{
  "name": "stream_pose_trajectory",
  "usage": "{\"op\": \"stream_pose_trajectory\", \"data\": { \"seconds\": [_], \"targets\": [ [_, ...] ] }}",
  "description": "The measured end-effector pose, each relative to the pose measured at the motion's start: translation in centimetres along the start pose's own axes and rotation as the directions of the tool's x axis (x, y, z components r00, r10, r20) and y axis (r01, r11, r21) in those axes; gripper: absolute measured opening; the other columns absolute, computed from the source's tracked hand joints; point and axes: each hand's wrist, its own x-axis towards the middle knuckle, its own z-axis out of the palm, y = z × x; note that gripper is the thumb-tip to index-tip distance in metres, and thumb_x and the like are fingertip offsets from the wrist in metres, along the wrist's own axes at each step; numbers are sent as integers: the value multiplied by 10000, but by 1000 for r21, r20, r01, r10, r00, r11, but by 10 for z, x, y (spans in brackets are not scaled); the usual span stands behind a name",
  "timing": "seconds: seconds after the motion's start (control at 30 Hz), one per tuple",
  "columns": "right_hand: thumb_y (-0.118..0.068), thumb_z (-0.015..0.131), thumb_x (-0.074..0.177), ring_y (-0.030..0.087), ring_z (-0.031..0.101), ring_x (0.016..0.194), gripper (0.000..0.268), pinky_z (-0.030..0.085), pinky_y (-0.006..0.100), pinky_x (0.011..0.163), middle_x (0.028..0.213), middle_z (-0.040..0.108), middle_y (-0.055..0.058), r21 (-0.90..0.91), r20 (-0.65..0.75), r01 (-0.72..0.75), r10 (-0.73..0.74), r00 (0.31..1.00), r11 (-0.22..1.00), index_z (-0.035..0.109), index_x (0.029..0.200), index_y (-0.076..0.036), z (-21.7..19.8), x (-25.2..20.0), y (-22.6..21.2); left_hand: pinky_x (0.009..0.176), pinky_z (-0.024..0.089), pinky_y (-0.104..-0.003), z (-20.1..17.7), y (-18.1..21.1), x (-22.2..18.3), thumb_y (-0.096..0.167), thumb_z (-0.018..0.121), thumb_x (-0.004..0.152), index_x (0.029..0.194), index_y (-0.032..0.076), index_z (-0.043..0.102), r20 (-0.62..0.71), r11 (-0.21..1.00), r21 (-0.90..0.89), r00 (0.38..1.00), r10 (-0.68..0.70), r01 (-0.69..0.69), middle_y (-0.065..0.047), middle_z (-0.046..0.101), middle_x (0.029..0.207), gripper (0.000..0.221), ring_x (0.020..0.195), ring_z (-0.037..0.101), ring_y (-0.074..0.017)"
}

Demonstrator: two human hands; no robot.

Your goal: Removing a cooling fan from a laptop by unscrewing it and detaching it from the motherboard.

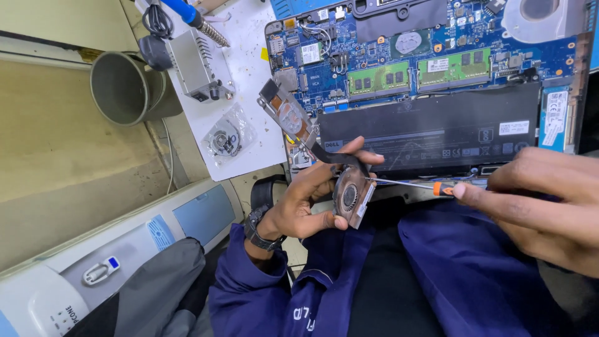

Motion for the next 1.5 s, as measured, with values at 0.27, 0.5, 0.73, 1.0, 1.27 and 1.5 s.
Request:
{"op": "stream_pose_trajectory", "data": {
  "seconds": [0.27,0.5,0.73,1.0,1.27,1.5],
  "targets": [
    [-290,732,843,217,664,633,366,525,333,641,759,658,81,86,-152,-242,253,955,966,734,1118,-49,5,1,-17,1210,556,-416,2,4,1,351,699,1043,1660,20,155,26,999,22,999,26,-26,-190,447,1607,887,1437,593,-324],
    [-108,782,851,243,644,724,253,535,343,716,902,679,91,160,-283,-10,56,957,987,646,1060,-67,10,6,-21,1310,503,-473,3,4,2,284,708,1044,1658,7,145,17,999,-26,999,41,-41,-179,417,1625,878,1542,476,-331],
    [-230,632,911,216,555,447,292,445,326,507,559,589,50,161,-186,-280,308,933,946,698,1132,-51,12,-5,-23,1331,463,-477,2,5,0,265,719,1036,1663,20,142,8,997,-65,999,37,-36,-189,394,1639,887,1541,473,-337],
    [-342,660,848,251,627,526,426,486,356,562,674,671,66,132,-167,-301,321,932,944,703,1180,-80,19,-19,-15,1312,480,-457,2,6,-3,256,723,1029,1663,13,130,4,995,-92,1000,26,-25,-189,386,1644,901,1521,499,-340],
    [-230,728,849,216,705,793,416,548,326,714,937,698,93,123,-179,-303,322,930,945,686,1230,-69,17,-17,-16,1317,474,-445,3,5,-3,276,720,1033,1667,23,128,-7,994,-109,999,32,-32,-184,391,1640,904,1514,504,-326],
    [-104,781,857,234,658,826,361,524,315,712,1039,658,152,122,-239,-210,234,942,970,680,1202,-65,17,-11,-18,1353,424,-456,3,3,-3,264,716,1039,1671,17,109,-33,981,-189,999,40,-45,-188,368,1647,910,1535,463,-314]
  ]
}}
